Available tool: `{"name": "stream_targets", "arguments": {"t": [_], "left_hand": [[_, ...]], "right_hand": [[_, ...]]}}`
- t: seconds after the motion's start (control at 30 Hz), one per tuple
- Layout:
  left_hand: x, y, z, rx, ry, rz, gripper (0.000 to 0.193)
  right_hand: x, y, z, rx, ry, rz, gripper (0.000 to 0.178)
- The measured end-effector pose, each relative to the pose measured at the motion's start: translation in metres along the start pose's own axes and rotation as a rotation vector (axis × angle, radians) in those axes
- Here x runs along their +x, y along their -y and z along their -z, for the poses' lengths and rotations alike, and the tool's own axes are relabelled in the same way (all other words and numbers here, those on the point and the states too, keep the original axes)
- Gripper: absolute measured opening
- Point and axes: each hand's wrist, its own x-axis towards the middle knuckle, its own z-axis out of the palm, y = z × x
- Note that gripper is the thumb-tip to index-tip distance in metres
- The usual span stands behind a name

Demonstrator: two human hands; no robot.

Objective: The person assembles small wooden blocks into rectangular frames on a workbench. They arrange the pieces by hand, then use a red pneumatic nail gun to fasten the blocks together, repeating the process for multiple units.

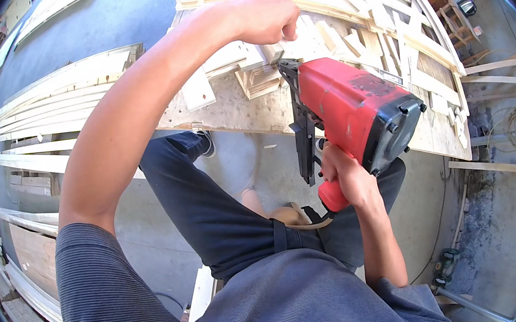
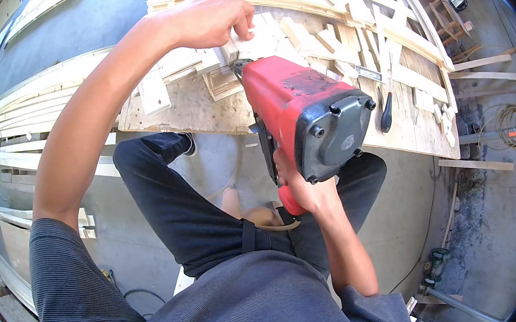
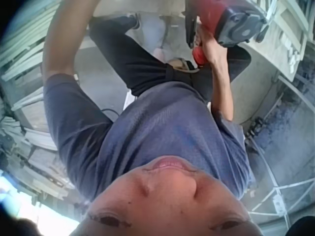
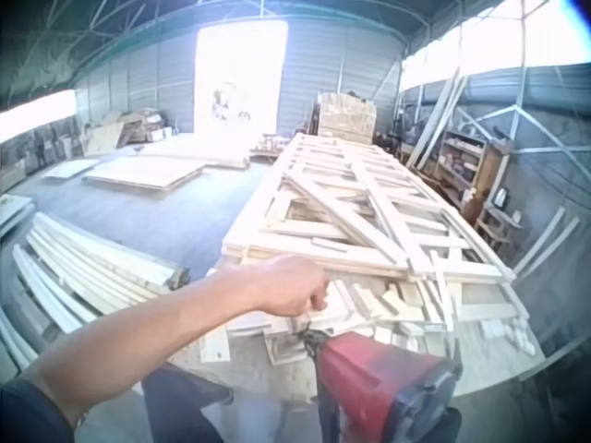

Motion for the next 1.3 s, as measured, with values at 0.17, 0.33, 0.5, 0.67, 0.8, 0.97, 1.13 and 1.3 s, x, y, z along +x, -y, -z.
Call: {"name": "stream_targets", "arguments": {"t": [0.17, 0.33, 0.5, 0.67, 0.8, 0.97, 1.13, 1.3], "left_hand": [[0.009, -0.003, 0.011, 0.034, 0.084, 0.028, 0.029], [0.013, -0.001, 0.011, 0.028, 0.064, 0.017, 0.033], [0.004, -0.001, 0.007, -0.044, 0.013, 0.019, 0.039], [-0.001, -0.016, 0.006, -0.097, 0.022, 0.194, 0.036], [-0.008, -0.018, -0.004, -0.15, -0.107, 0.195, 0.035], [-0.021, -0.038, -0.027, -0.023, -0.34, 0.235, 0.064], [-0.014, -0.054, -0.035, -0.01, -0.22, 0.419, 0.083], [-0.001, -0.047, -0.053, 0.096, -0.287, 0.399, 0.088]], "right_hand": [[0.002, 0.02, 0.001, 0.143, 0.042, -0.006, 0.011], [-0.009, 0.014, 0.021, 0.062, -0.034, 0.034, 0.029], [-0.024, 0.013, 0.063, 0.247, -0.106, 0.131, 0.017], [-0.027, 0.019, 0.102, 0.392, -0.314, 0.233, 0.029], [-0.034, 0.012, 0.163, 0.479, -0.296, 0.314, 0.029], [-0.039, 0.01, 0.237, 0.52, -0.478, 0.312, 0.033], [-0.016, 0.004, 0.309, 0.55, -0.696, 0.266, 0.017], [0.014, -0.015, 0.402, 0.271, -0.84, 0.191, 0.015]]}}
